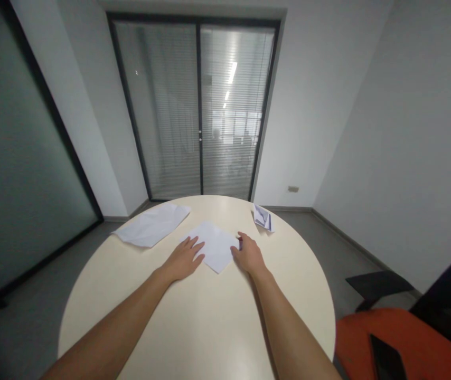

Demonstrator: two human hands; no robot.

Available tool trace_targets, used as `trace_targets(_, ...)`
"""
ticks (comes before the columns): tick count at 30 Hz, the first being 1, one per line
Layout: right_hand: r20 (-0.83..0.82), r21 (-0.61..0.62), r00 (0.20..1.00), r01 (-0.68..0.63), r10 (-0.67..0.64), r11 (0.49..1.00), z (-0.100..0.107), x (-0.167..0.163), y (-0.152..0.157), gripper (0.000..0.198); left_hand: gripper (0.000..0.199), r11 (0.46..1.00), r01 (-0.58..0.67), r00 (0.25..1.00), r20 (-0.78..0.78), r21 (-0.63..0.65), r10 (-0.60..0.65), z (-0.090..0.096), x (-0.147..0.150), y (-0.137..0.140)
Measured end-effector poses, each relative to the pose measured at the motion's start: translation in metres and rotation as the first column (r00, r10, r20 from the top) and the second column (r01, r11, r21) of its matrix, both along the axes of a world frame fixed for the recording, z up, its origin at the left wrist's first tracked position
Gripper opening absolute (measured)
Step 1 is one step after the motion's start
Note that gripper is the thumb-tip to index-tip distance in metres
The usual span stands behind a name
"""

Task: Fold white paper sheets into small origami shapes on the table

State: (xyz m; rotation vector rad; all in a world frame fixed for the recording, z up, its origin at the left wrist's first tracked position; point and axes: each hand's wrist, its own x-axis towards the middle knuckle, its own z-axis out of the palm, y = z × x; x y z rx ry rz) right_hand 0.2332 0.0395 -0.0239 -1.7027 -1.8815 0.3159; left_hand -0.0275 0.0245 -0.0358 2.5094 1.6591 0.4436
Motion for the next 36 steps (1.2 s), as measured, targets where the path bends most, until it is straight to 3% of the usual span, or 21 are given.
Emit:
trace_targets(8,-0.048,-0.027,0.991,0.122,-0.123,0.992,0.000,0.005,0.004,0.028,0.058,1.000,0.007,1.000,-0.023,-0.017,-0.007,0.003,0.000,-0.001)
trace_targets(14,0.080,-0.023,0.976,0.204,-0.201,0.979,0.007,0.009,-0.001,0.026,0.056,1.000,0.001,1.000,0.004,-0.004,-0.001,0.002,0.000,-0.002)
trace_targets(17,0.079,0.071,0.992,0.089,-0.095,0.993,0.015,0.001,-0.005,0.029,0.055,1.000,0.003,1.000,0.023,0.010,-0.004,0.000,-0.001,-0.001)
trace_targets(20,0.040,0.177,0.985,-0.172,0.168,0.969,0.021,-0.014,-0.014,0.038,0.053,1.000,0.001,1.000,0.020,0.025,-0.001,-0.001,-0.001,0.000)
trace_targets(22,0.064,0.142,0.931,-0.366,0.360,0.920,0.021,-0.025,-0.021,0.049,0.052,0.999,-0.001,1.000,0.009,0.034,0.000,-0.001,0.000,0.000)
trace_targets(24,0.106,-0.002,0.865,-0.494,0.491,0.870,0.020,-0.032,-0.027,0.064,0.050,0.999,-0.005,1.000,-0.003,0.043,0.005,0.000,0.000,0.000)
trace_targets(27,0.147,-0.198,0.835,-0.501,0.531,0.843,0.018,-0.035,-0.030,0.086,0.048,0.998,-0.026,1.000,-0.010,0.064,0.027,0.003,0.001,0.000)
trace_targets(29,0.165,-0.267,0.845,-0.459,0.509,0.848,0.018,-0.033,-0.030,0.097,0.047,0.995,-0.056,0.998,-0.008,0.077,0.056,0.005,0.001,0.000)
trace_targets(33,0.185,-0.320,0.856,-0.412,0.482,0.853,0.021,-0.027,-0.030,0.113,0.046,0.985,-0.154,0.988,0.007,0.073,0.154,0.006,0.001,0.001)
trace_targets(36,0.180,-0.316,0.860,-0.410,0.479,0.856,0.022,-0.026,-0.032,0.113,0.045,0.972,-0.227,0.974,0.014,0.063,0.226,0.004,0.000,0.001)
